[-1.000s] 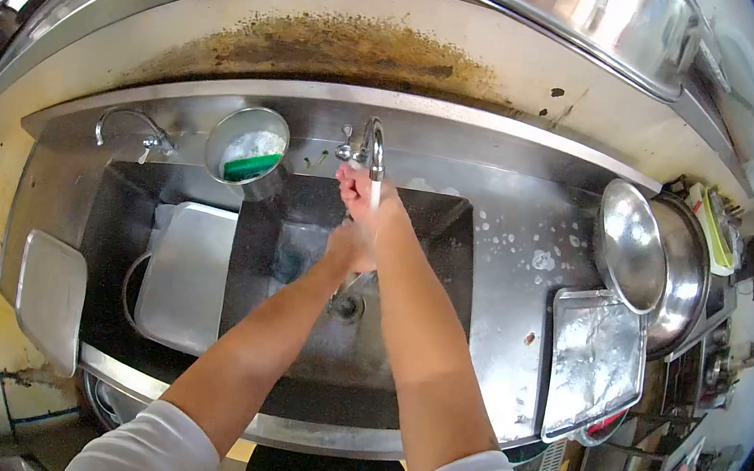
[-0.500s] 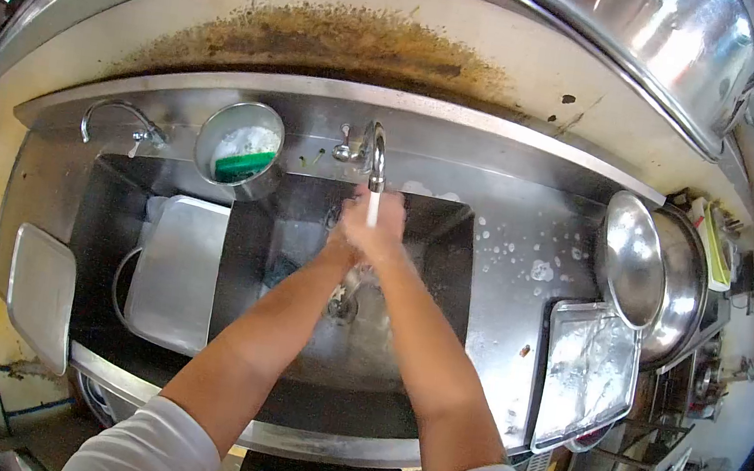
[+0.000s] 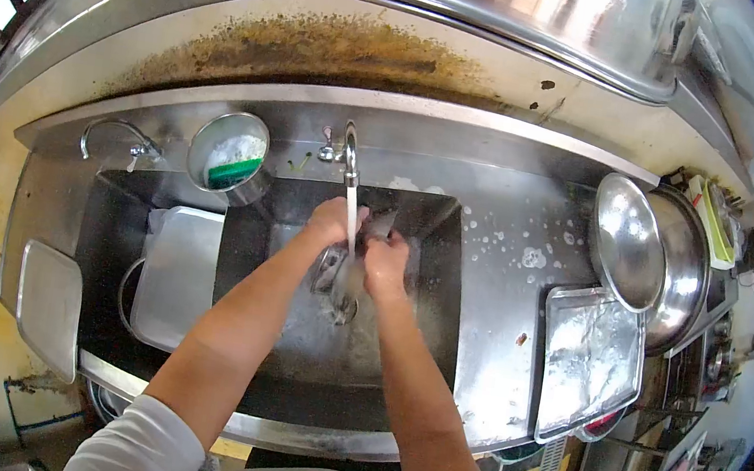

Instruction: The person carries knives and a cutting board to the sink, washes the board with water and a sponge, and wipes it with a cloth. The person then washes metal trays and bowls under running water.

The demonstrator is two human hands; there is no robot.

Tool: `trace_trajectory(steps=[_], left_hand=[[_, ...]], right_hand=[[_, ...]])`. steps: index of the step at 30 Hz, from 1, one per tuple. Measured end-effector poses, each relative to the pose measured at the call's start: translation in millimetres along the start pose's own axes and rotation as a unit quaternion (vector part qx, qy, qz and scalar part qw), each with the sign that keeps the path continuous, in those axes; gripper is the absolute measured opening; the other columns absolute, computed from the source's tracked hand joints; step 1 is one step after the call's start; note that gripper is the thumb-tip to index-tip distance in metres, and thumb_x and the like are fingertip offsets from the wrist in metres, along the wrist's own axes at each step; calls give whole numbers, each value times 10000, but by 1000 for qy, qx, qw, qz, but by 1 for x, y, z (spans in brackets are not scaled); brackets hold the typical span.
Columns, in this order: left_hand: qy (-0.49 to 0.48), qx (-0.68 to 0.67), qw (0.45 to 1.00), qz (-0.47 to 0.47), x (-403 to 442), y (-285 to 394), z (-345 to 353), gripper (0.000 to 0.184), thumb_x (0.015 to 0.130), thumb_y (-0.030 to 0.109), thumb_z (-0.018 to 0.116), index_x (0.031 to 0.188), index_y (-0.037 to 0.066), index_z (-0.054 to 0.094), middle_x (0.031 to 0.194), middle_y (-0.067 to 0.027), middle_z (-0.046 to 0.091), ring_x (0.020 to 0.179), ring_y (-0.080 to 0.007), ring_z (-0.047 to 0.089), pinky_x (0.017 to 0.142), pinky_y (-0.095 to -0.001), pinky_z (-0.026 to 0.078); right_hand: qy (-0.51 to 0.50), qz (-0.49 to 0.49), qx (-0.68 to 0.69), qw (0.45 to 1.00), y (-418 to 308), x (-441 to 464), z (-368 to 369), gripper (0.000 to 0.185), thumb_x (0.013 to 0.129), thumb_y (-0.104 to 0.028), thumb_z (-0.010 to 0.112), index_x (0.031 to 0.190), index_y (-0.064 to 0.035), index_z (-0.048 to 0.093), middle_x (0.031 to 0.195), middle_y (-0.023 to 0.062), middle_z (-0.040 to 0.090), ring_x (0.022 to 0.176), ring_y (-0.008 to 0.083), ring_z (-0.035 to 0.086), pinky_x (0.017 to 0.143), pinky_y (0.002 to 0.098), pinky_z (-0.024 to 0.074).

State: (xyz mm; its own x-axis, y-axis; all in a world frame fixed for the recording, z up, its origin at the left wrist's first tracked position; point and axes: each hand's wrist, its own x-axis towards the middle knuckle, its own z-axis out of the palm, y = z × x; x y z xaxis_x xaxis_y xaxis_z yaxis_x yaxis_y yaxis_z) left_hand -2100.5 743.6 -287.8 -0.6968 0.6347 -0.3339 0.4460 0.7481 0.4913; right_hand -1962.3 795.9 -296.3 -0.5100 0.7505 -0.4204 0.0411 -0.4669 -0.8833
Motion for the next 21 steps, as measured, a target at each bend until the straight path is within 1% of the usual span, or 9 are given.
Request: trace_trajectory(steps=[2,3,6,8,9,12,15,18,21], left_hand=[[-8,-7,1000,-17,-7,7,-7,496,945,470,539,1061,27,731,1101,-259,694,1059,-399,670,909,-470,536],[-12,-10,1000,-26,-16,16,-18,512,952,487,524,1095,39,725,1126,-255,688,1073,-405,660,927,-470,531],[-26,31,999,2,-48,55,-47,516,955,473,508,1178,45,690,1165,-247,679,1106,-393,651,958,-463,523],[38,63,995,62,-39,62,-23,530,948,482,507,1201,49,679,1172,-240,679,1097,-399,653,951,-470,523],[68,78,990,91,-44,68,-25,538,945,486,507,1213,51,673,1175,-237,679,1093,-403,654,948,-474,523],[20,28,998,50,-48,69,-56,514,932,478,513,1131,44,704,1104,-236,699,1060,-406,666,933,-473,527],[-32,-6,999,20,-31,49,-63,386,880,357,578,1030,43,743,1096,-230,702,1047,-393,676,921,-460,537],[-21,33,999,30,-44,35,-69,389,902,351,542,994,34,749,1080,-247,697,1035,-415,671,922,-479,530],[33,2,998,53,-40,0,-44,425,946,361,489,974,29,752,1037,-256,700,1008,-439,669,915,-501,524]], right_hand=[[-52,12,-47,997,6,-13,-1,289,800,23,609,1087,50,585,836,117,640,727,227,631,651,379,517],[-60,9,-78,995,-24,-44,8,198,801,16,617,999,25,613,847,117,646,737,222,641,604,361,501],[-69,70,-44,994,-13,-48,-6,173,823,-11,642,995,3,624,879,101,659,773,204,644,566,345,472],[-63,54,36,996,-23,-69,2,163,845,-29,653,1005,0,634,902,86,669,802,192,646,576,334,464],[-59,47,75,994,-25,-78,4,159,856,-38,659,1009,-1,639,913,79,674,817,186,647,581,328,459],[-87,11,-34,996,-8,-86,-9,159,882,-69,674,1026,-5,659,949,60,692,842,166,649,629,325,469],[-120,-82,-76,986,8,-97,-11,174,883,-84,691,1018,23,670,916,57,691,837,146,629,673,322,470],[-133,-86,-224,962,-30,-119,-7,188,880,-83,688,1000,61,667,869,55,682,797,139,599,682,333,468],[-154,-76,-234,957,-22,-89,-8,183,870,-76,681,972,75,667,836,60,670,771,155,590,674,350,469]])
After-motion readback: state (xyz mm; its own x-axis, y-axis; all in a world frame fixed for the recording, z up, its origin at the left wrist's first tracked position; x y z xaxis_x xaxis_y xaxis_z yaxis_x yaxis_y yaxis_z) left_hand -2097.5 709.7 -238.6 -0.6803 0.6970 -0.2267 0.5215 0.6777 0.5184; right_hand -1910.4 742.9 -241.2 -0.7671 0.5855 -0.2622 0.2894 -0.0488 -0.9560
